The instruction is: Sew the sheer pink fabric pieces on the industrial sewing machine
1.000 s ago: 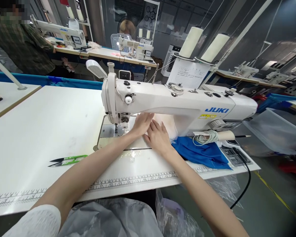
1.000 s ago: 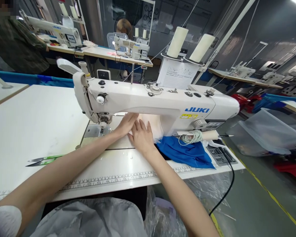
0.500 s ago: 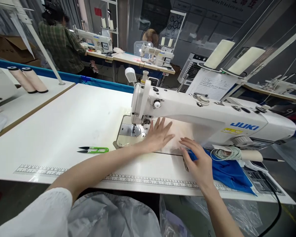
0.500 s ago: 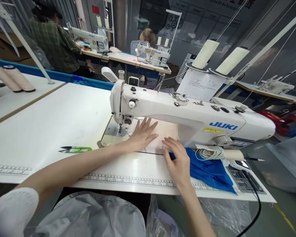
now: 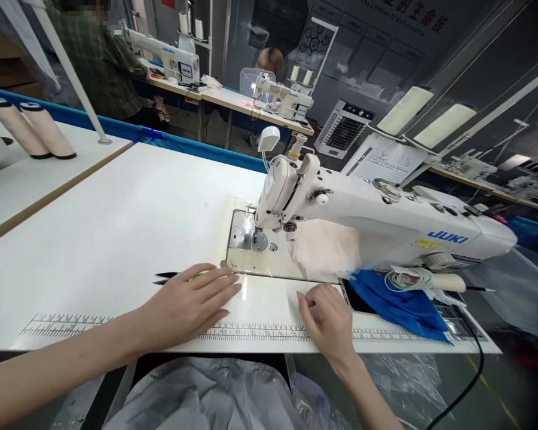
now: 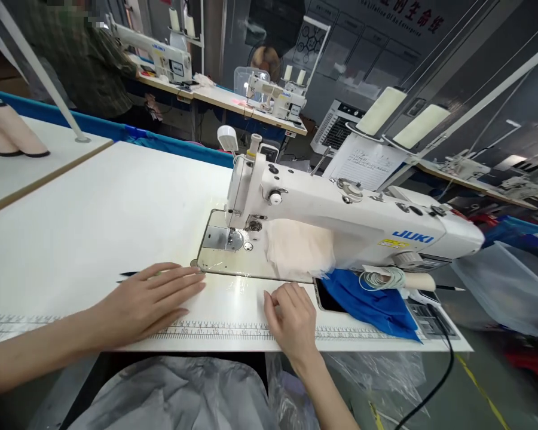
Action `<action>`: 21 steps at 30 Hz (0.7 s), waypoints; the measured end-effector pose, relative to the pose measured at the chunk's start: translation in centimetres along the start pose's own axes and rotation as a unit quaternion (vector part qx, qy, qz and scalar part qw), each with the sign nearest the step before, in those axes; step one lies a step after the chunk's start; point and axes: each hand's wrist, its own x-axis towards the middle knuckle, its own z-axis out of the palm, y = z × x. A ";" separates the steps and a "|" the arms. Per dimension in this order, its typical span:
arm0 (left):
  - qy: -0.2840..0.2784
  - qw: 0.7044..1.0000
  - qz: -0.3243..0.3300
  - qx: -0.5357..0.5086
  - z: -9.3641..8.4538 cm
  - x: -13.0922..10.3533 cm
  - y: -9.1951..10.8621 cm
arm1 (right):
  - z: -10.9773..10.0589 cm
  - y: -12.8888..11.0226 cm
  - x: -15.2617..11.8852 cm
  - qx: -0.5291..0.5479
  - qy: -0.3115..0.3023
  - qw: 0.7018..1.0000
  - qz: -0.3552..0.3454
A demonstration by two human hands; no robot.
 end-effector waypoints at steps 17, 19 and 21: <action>0.114 0.992 0.049 -0.038 0.7 -0.4 -3.0 | 0.8 0.1 -0.3 -0.093 -0.017 0.993 0.065; 0.116 0.991 0.047 -0.040 0.6 -0.4 -3.0 | 0.8 0.0 -0.3 -0.098 -0.011 0.993 0.070; 0.116 0.992 0.044 -0.036 0.6 -0.4 -3.0 | 0.8 0.0 -0.4 -0.101 -0.008 0.992 0.072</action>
